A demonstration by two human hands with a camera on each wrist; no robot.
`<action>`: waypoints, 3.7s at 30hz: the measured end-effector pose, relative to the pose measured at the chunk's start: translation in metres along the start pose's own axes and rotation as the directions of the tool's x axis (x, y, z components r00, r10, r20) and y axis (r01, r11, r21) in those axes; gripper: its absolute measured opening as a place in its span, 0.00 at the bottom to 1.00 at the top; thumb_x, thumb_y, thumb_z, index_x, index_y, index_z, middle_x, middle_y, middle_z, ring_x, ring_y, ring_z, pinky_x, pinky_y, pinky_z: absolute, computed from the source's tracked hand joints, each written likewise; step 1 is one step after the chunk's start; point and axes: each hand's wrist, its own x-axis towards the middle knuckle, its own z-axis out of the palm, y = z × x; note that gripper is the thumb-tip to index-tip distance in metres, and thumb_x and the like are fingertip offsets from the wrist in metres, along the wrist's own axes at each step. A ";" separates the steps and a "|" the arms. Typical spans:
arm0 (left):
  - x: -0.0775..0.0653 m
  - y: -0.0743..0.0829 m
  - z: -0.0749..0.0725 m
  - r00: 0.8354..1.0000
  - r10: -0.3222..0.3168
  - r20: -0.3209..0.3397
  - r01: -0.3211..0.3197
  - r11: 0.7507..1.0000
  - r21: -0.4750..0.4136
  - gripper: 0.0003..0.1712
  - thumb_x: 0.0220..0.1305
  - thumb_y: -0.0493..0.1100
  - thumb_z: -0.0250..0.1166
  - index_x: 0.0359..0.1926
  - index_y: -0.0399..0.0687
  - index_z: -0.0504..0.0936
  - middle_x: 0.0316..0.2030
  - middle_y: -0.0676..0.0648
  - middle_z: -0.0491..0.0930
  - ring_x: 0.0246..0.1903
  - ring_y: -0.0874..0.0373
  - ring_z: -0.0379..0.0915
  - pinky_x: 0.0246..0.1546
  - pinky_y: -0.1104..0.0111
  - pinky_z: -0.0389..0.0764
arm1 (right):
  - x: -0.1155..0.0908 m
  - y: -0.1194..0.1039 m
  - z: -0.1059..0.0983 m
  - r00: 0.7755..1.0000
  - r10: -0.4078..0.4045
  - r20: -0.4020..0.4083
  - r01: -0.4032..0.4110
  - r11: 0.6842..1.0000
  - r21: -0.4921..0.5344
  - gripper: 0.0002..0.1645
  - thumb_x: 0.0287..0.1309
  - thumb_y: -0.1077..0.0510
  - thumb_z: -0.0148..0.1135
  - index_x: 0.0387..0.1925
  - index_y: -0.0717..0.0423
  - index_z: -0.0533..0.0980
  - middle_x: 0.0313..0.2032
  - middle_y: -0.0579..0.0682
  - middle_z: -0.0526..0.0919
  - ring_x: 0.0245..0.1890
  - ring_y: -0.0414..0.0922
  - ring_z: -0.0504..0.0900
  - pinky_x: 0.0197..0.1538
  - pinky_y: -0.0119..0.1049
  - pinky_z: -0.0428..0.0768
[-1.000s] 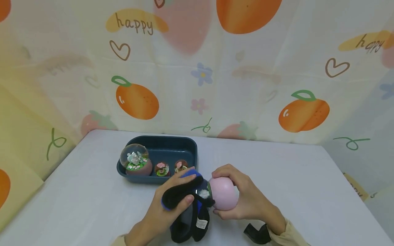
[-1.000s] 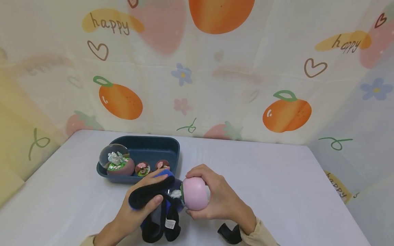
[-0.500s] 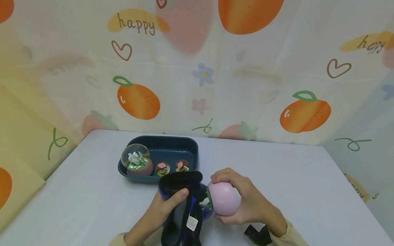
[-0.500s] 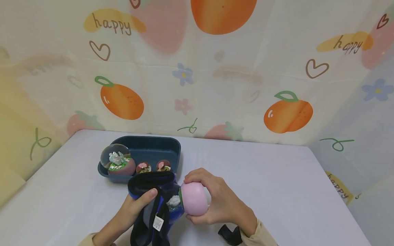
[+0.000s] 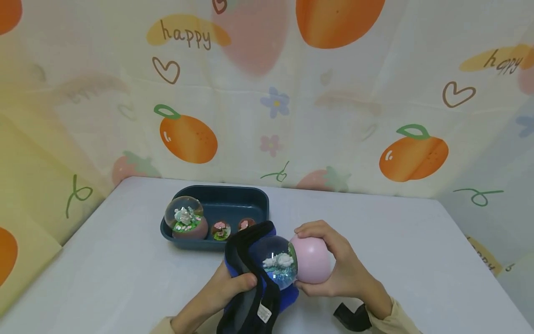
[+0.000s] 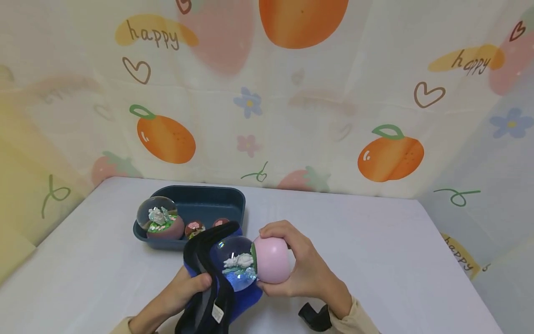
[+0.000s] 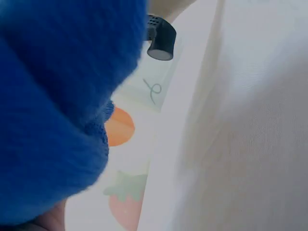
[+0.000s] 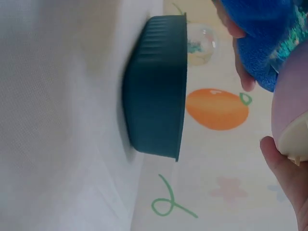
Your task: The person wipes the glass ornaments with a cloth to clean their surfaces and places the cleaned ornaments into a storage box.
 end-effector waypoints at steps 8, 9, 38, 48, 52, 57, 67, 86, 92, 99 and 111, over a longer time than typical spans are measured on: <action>0.007 0.000 0.015 0.979 0.089 -0.185 -0.051 0.978 0.200 0.52 0.55 0.42 0.76 0.75 0.51 0.56 0.65 0.48 0.72 0.62 0.59 0.71 0.63 0.68 0.72 | -0.001 0.000 -0.003 0.986 0.156 -0.066 -0.153 0.987 0.045 0.46 0.31 0.58 0.85 0.54 0.62 0.71 0.51 0.55 0.78 0.50 0.43 0.78 0.44 0.36 0.84; 0.007 0.001 0.017 0.973 0.090 -0.215 -0.034 0.968 0.248 0.54 0.53 0.41 0.77 0.75 0.54 0.55 0.66 0.47 0.71 0.62 0.59 0.70 0.63 0.67 0.71 | -0.001 -0.001 -0.002 0.979 0.194 -0.062 -0.190 0.980 0.061 0.46 0.31 0.59 0.85 0.55 0.61 0.71 0.50 0.55 0.78 0.49 0.43 0.78 0.43 0.37 0.85; 0.005 -0.003 0.022 0.942 0.200 -0.269 -0.042 0.867 0.497 0.61 0.45 0.36 0.80 0.75 0.58 0.54 0.70 0.45 0.64 0.63 0.58 0.69 0.63 0.67 0.73 | -0.003 -0.007 0.003 0.816 0.532 0.226 -0.574 0.794 0.200 0.48 0.37 0.66 0.80 0.60 0.49 0.62 0.55 0.53 0.71 0.50 0.52 0.76 0.43 0.40 0.85; 0.005 -0.006 0.027 0.903 0.240 -0.356 0.074 0.730 0.680 0.59 0.45 0.48 0.81 0.74 0.62 0.56 0.65 0.52 0.71 0.56 0.58 0.74 0.57 0.60 0.79 | -0.001 -0.008 0.013 0.943 0.310 0.123 -0.273 0.929 -0.252 0.50 0.22 0.65 0.82 0.54 0.52 0.66 0.51 0.43 0.74 0.47 0.39 0.78 0.49 0.35 0.82; 0.006 -0.003 0.028 0.895 0.187 -0.405 0.140 0.744 0.653 0.55 0.47 0.50 0.80 0.72 0.60 0.59 0.65 0.52 0.71 0.57 0.58 0.74 0.57 0.57 0.79 | 0.000 -0.007 0.014 0.978 0.175 0.111 -0.124 0.922 -0.367 0.50 0.20 0.61 0.84 0.53 0.54 0.70 0.51 0.47 0.77 0.50 0.42 0.79 0.51 0.38 0.83; 0.006 -0.004 0.029 0.896 0.138 -0.421 0.163 0.782 0.602 0.49 0.49 0.49 0.79 0.69 0.57 0.63 0.62 0.54 0.73 0.55 0.59 0.75 0.58 0.60 0.78 | -0.001 -0.007 0.012 0.989 0.071 0.127 -0.005 0.888 -0.461 0.50 0.17 0.56 0.86 0.52 0.54 0.73 0.52 0.49 0.80 0.52 0.44 0.79 0.54 0.35 0.81; 0.007 -0.001 0.025 0.881 0.062 -0.470 0.220 0.824 0.522 0.30 0.61 0.48 0.70 0.63 0.57 0.71 0.55 0.56 0.78 0.50 0.61 0.77 0.55 0.65 0.78 | -0.002 -0.003 0.014 0.989 0.019 0.150 0.054 0.880 -0.471 0.49 0.18 0.54 0.86 0.51 0.53 0.75 0.52 0.49 0.80 0.52 0.44 0.80 0.53 0.35 0.83; 0.006 0.008 0.024 0.900 -0.145 -0.411 0.376 0.733 0.566 0.44 0.50 0.61 0.76 0.66 0.70 0.64 0.60 0.58 0.76 0.54 0.59 0.75 0.56 0.53 0.78 | -0.002 0.000 0.012 0.976 -0.003 0.217 0.107 0.878 -0.467 0.52 0.14 0.53 0.87 0.52 0.52 0.74 0.53 0.48 0.79 0.53 0.44 0.79 0.52 0.35 0.83; 0.007 0.008 0.019 0.914 -0.037 -0.405 0.285 0.768 0.573 0.24 0.62 0.53 0.69 0.59 0.62 0.75 0.50 0.57 0.83 0.47 0.63 0.80 0.49 0.67 0.80 | -0.001 -0.001 0.012 0.970 -0.043 0.237 0.153 0.871 -0.467 0.50 0.17 0.52 0.87 0.51 0.54 0.74 0.53 0.48 0.79 0.52 0.43 0.79 0.53 0.33 0.82; 0.010 0.013 0.012 0.883 -0.160 -0.442 0.381 0.793 0.475 0.22 0.61 0.54 0.70 0.55 0.59 0.79 0.45 0.54 0.84 0.44 0.60 0.79 0.47 0.67 0.78 | 0.000 -0.002 0.012 0.967 -0.070 0.246 0.174 0.885 -0.433 0.49 0.17 0.53 0.87 0.50 0.56 0.74 0.53 0.49 0.78 0.52 0.43 0.79 0.54 0.32 0.81; 0.007 0.012 0.018 0.949 -0.105 -0.299 0.268 0.768 0.581 0.40 0.53 0.58 0.75 0.64 0.75 0.64 0.57 0.66 0.75 0.53 0.62 0.75 0.55 0.61 0.78 | -0.001 -0.004 0.006 0.976 -0.029 0.218 0.111 0.920 -0.375 0.51 0.16 0.59 0.85 0.53 0.53 0.74 0.54 0.48 0.78 0.53 0.44 0.79 0.52 0.33 0.83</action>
